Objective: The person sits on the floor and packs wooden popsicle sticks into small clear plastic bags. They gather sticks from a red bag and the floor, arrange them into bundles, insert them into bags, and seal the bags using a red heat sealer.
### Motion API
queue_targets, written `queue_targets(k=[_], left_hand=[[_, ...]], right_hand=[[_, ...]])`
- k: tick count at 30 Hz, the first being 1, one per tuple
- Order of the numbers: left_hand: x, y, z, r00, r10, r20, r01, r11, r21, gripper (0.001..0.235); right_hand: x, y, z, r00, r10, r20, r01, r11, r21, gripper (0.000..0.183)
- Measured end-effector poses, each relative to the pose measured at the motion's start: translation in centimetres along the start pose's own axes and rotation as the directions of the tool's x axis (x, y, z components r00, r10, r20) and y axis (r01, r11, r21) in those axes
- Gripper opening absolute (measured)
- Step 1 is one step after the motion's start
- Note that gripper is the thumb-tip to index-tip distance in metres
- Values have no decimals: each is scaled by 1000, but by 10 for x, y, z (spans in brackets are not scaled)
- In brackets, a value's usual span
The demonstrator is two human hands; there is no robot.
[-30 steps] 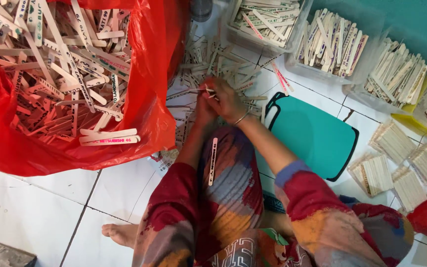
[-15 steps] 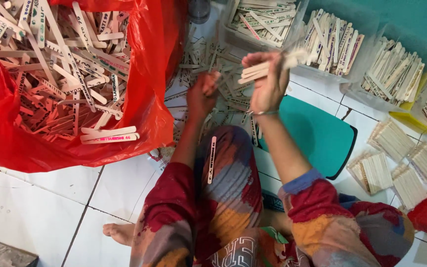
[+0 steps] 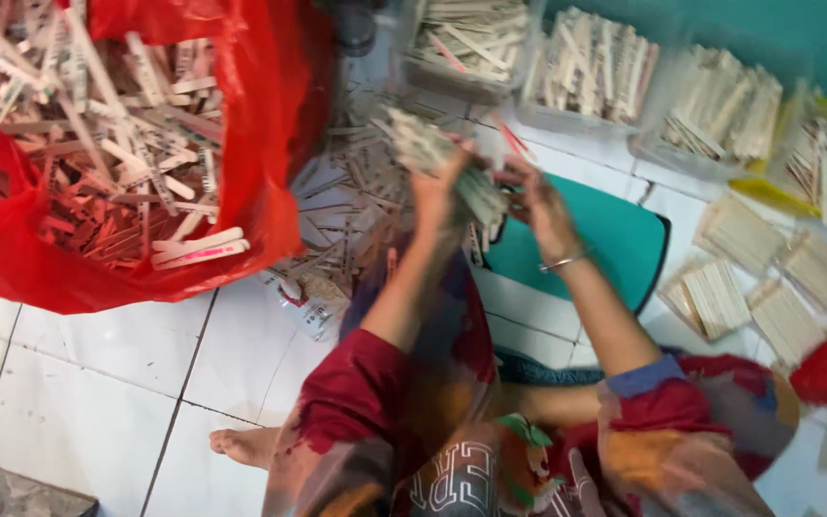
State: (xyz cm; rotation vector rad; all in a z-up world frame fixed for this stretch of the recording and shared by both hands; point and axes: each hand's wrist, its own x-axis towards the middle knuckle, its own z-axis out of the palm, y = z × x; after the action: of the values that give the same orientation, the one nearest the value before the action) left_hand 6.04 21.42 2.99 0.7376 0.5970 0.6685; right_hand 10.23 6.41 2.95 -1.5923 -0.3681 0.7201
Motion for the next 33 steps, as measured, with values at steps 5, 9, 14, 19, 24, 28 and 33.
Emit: queue_targets(k=[5, 9, 14, 19, 24, 28, 33], left_hand=[[-83, -131, 31, 973, 20, 230, -114, 907, 406, 47], [-121, -220, 13, 846, 126, 518, -395, 802, 449, 29], [-124, -258, -27, 707, 68, 704, -540, 695, 474, 34], [-122, -215, -14, 584, 32, 811, -552, 748, 369, 24], [-140, -204, 15, 911, -304, 278, 223, 932, 287, 22], [-169, -154, 37, 788, -543, 289, 542, 835, 93, 31], [-203, -98, 30, 793, -488, 366, 310, 839, 448, 39]], right_hand=[[-68, 2, -87, 892, -318, -322, 309, 948, -79, 71], [-114, 0, -122, 657, -693, -297, 523, 703, -482, 52], [-141, 2, -100, 657, -754, -4, 462, 406, -789, 49], [-109, 107, -106, 770, -621, 147, 302, 151, -941, 60], [-119, 99, -130, 716, -685, -134, 330, 502, -800, 47], [-147, 99, -140, 813, -546, -203, 280, 672, -685, 27], [-190, 88, -139, 883, -252, -395, 178, 960, -216, 27]])
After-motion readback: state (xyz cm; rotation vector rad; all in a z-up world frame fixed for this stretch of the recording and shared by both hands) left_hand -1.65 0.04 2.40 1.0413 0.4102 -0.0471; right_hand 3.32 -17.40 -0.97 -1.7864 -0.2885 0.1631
